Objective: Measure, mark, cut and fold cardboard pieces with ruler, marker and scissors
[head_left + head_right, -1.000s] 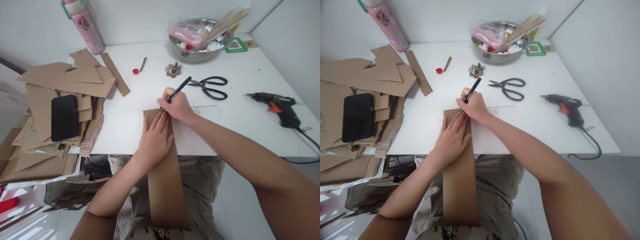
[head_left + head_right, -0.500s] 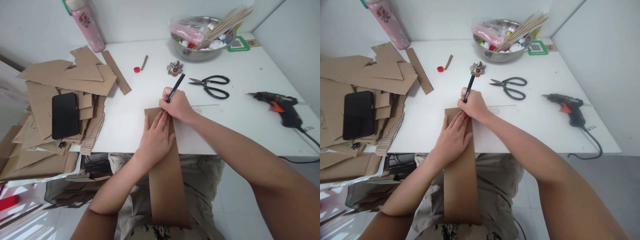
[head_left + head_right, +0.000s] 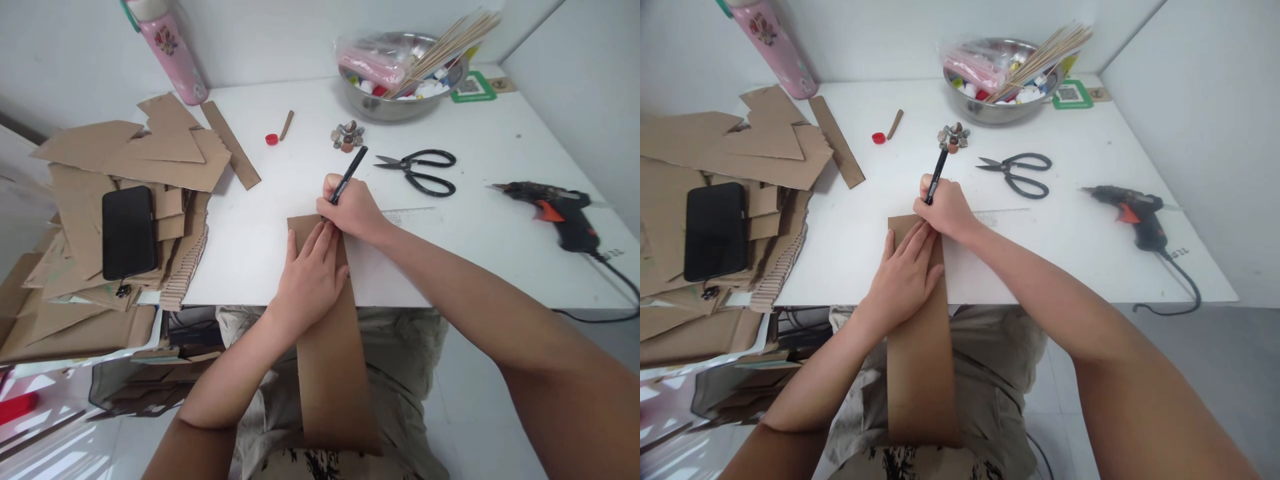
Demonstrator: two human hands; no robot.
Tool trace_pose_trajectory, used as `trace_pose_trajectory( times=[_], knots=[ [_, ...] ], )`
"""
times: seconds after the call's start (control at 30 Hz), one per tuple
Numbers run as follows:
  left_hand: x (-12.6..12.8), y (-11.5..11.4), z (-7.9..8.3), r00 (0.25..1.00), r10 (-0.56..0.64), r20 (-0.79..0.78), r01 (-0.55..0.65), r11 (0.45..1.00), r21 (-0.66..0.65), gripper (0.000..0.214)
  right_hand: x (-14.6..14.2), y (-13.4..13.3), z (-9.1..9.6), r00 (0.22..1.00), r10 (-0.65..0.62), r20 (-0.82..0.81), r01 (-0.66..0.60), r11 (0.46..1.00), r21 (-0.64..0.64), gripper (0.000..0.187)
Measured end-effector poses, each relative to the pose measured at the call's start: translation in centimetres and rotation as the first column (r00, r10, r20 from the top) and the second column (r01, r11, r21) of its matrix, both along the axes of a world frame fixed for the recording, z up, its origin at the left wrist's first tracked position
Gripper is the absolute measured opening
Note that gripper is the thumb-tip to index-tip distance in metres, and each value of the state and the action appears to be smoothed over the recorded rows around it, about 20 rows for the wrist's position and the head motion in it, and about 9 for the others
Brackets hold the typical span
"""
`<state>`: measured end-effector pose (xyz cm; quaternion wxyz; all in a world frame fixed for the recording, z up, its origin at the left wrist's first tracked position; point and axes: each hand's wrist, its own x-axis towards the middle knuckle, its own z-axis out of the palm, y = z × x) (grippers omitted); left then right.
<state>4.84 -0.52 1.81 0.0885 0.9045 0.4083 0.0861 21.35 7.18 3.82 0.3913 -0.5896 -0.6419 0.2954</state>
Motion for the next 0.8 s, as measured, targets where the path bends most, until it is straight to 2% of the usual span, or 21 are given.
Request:
trace_pose_trajectory(
  times=[0.1, 0.2, 0.3, 0.37, 0.43, 0.57, 0.7, 0.8],
  knots=[
    [0.0, 0.0, 0.0, 1.000, 0.007, -0.004, -0.007, 1.000, 0.002, 0.063, 0.8, 0.1, -0.3, 0.993, -0.010, -0.114, 0.010, 1.000, 0.005, 0.030],
    [-0.1, 0.1, -0.2, 1.000, 0.000, -0.002, 0.000, 1.000, -0.001, 0.062, 2.7, -0.9, 0.2, 0.983, -0.006, -0.183, 0.019, 0.997, 0.071, 0.029],
    [-0.5, 0.1, -0.7, 0.999, -0.006, 0.043, 0.007, 1.000, -0.004, 0.061, 5.3, -2.9, 1.3, 0.999, 0.039, 0.025, -0.041, 0.995, 0.092, 0.035],
    [-0.8, 0.0, -1.1, 0.993, 0.001, 0.116, -0.001, 1.000, -0.001, 0.063, 7.0, -4.6, 1.8, 0.983, 0.047, 0.175, -0.047, 0.999, -0.002, 0.026],
    [-1.1, 0.0, -1.5, 0.977, 0.014, 0.215, -0.014, 1.000, -0.001, 0.068, 8.3, -6.4, 2.0, 0.957, 0.062, 0.283, -0.043, 0.996, -0.072, 0.027],
    [-1.4, -0.1, -1.8, 0.931, 0.032, 0.365, -0.026, 0.999, -0.021, 0.087, 9.0, -9.3, 1.9, 0.893, -0.005, 0.451, 0.017, 1.000, -0.023, 0.027],
    [-2.0, 0.2, -1.8, 0.911, 0.020, 0.412, -0.007, 0.999, -0.031, 0.093, 8.5, -9.9, 2.3, 0.842, -0.031, 0.539, 0.032, 0.999, 0.007, 0.034],
    [-2.5, 0.6, -1.7, 0.901, 0.008, 0.435, 0.013, 0.999, -0.046, 0.090, 8.1, -9.0, 2.7, 0.853, 0.016, 0.521, 0.024, 0.997, -0.069, 0.037]
  ],
)
